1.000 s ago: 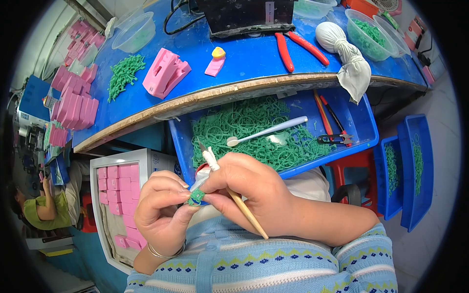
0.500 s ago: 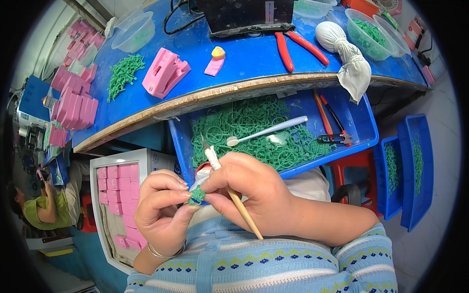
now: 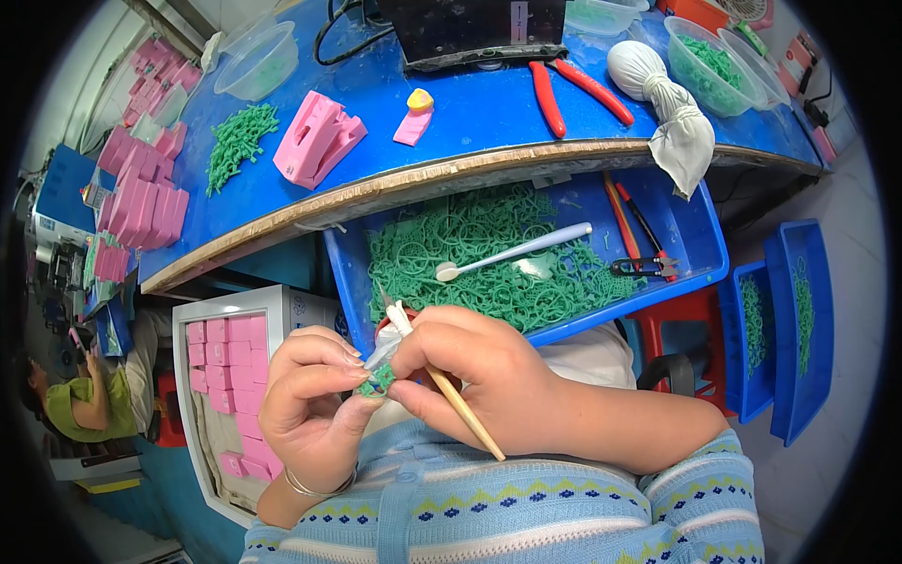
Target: Assembling small green rubber components and organizing pink molds at a workstation.
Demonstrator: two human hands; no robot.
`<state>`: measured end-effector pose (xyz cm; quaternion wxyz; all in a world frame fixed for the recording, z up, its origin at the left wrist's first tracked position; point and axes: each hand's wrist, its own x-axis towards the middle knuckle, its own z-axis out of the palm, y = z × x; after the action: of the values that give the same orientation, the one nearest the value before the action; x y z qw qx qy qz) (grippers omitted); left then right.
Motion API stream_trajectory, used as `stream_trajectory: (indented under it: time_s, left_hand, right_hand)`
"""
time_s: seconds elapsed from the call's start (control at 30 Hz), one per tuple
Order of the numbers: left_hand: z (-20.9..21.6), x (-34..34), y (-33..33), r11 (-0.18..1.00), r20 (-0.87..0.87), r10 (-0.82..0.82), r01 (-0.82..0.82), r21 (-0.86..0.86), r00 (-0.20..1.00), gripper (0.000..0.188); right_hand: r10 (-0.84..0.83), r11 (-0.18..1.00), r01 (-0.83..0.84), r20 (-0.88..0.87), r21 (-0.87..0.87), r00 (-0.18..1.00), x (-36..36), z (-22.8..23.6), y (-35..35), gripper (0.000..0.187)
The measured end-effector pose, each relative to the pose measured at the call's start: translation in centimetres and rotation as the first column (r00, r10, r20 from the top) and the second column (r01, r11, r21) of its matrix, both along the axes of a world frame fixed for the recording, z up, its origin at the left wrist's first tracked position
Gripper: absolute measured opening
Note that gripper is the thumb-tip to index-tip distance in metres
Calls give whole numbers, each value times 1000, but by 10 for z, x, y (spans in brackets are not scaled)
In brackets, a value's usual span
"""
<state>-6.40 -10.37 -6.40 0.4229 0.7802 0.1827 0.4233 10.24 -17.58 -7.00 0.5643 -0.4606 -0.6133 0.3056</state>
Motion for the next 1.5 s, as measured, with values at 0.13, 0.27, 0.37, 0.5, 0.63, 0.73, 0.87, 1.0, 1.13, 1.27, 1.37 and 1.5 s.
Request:
stream_trajectory:
  time_s: [0.13, 0.27, 0.37, 0.5, 0.63, 0.73, 0.87, 1.0, 1.13, 1.27, 1.37, 1.5]
  left_hand:
    - [0, 0, 0, 1000, 3, 4, -4, 1, 1000, 26]
    - [0, 0, 1, 1000, 9, 12, -12, -14, 1000, 24]
    - [-2, -2, 2, 999, 1, -28, 28, 33, 1000, 30]
    - [-1, 2, -5, 975, 99, 17, 6, -223, 995, 41]
    - [1, 1, -4, 961, 29, -7, 15, -274, 1000, 41]
    - [0, -2, -2, 982, -91, -51, 33, -186, 995, 37]
    - [0, -3, -3, 978, -92, -88, 68, -196, 992, 35]
    - [33, 1, 2, 722, 291, -312, 424, -547, 905, 24]
    - [32, 17, 4, 689, 454, -343, 548, -473, 823, 30]
    - [34, 27, 4, 620, 561, -466, 705, -345, 684, 42]
    - [33, 40, 0, 533, 617, -548, 804, -263, 565, 53]
    - [41, 66, -15, 410, 676, -628, 902, -135, 386, 68]
  right_hand:
    - [0, 1000, 0, 18, 23, 1000, 0, 0, 1, 16]
    - [-3, 1000, 2, 9, 14, 1000, -1, 0, 1, 17]
    - [-10, 999, 9, 28, 33, 1000, -1, -2, 1, 14]
    - [1, 964, -89, -328, -252, 945, -3, 3, -4, 12]
    - [-58, 879, -253, -618, -404, 784, 2, 8, -5, 12]
    - [-68, 884, -246, -629, -399, 775, 4, 7, -5, 12]
    - [-78, 894, -232, -645, -383, 760, 4, 8, -7, 12]
    - [-166, 916, -134, -661, -378, 732, 5, 11, -8, 10]
    - [-258, 960, 193, -383, -200, 887, 37, 22, -6, 8]
    - [-447, 872, 437, -6, 219, 895, 102, 55, -8, 5]
    - [-772, 627, 715, 123, 309, 624, 179, 80, -7, 10]
    - [-909, 393, 816, 312, 423, 276, 280, 89, -18, 21]
